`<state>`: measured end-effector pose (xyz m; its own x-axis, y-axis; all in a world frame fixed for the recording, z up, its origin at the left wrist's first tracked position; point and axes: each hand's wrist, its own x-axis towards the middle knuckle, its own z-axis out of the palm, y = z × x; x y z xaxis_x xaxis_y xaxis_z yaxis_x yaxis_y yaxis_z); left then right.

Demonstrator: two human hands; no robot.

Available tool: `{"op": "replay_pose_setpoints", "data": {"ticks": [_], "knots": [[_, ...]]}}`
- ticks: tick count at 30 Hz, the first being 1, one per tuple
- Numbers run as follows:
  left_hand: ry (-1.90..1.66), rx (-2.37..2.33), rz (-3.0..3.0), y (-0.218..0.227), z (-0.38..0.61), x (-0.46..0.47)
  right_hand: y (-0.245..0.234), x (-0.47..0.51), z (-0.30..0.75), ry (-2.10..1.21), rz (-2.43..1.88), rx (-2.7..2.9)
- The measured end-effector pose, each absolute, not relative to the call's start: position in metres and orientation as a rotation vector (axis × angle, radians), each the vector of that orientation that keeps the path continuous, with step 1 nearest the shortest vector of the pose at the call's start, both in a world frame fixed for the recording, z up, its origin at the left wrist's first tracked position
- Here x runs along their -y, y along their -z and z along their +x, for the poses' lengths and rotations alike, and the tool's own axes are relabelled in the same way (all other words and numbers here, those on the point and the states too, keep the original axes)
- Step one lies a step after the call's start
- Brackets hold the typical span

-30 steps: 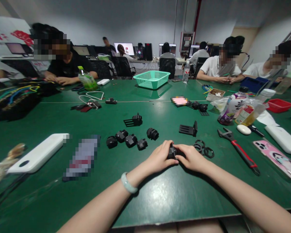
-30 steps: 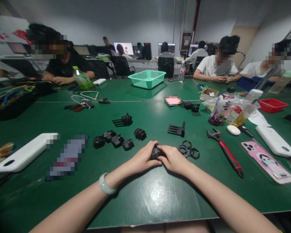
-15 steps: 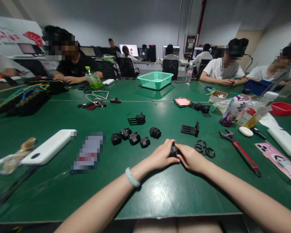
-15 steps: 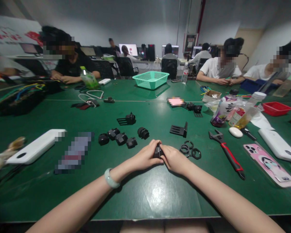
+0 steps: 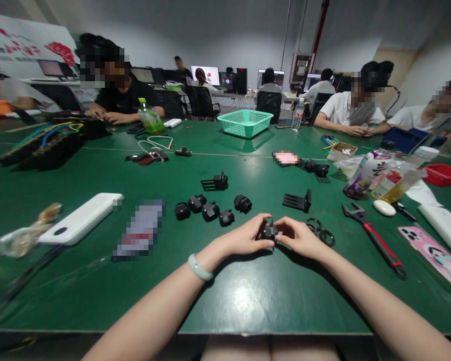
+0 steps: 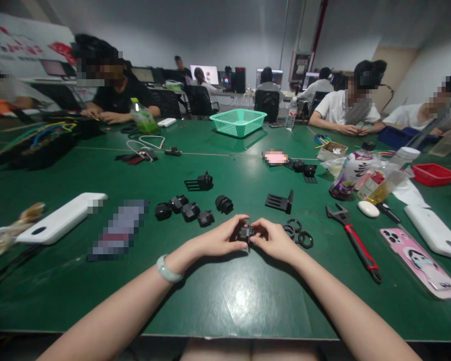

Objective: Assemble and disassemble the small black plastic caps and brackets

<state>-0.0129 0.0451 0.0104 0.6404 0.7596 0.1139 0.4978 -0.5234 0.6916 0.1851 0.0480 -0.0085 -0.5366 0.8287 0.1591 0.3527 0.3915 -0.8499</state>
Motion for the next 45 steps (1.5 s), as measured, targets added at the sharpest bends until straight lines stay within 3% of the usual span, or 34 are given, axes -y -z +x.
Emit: {"op": "replay_pose_setpoints", "data": {"ticks": [9, 16, 27, 36, 45], "knots": [[-0.551, -1.054, 2.328, -0.010, -0.008, -0.044, 0.015, -0.054, 0.184, -1.200, -1.051, 2.022], [-0.582, -1.080, 2.308, -0.005, -0.004, -0.045, 0.007, -0.052, 0.183, -1.018, -1.027, 2.161], [-0.577, -1.107, 2.256, -0.003, -0.005, -0.047, 0.009, -0.039, 0.182, -0.470, -0.792, 2.338], [-0.628, -1.022, 2.221, -0.007, -0.004, -0.038, 0.003, -0.037, 0.183, -0.838, -0.978, 2.131], [-0.575, -1.098, 2.260, -0.001, -0.001, -0.038, 0.000, -0.019, 0.181, -0.665, -0.948, 1.996]]}}
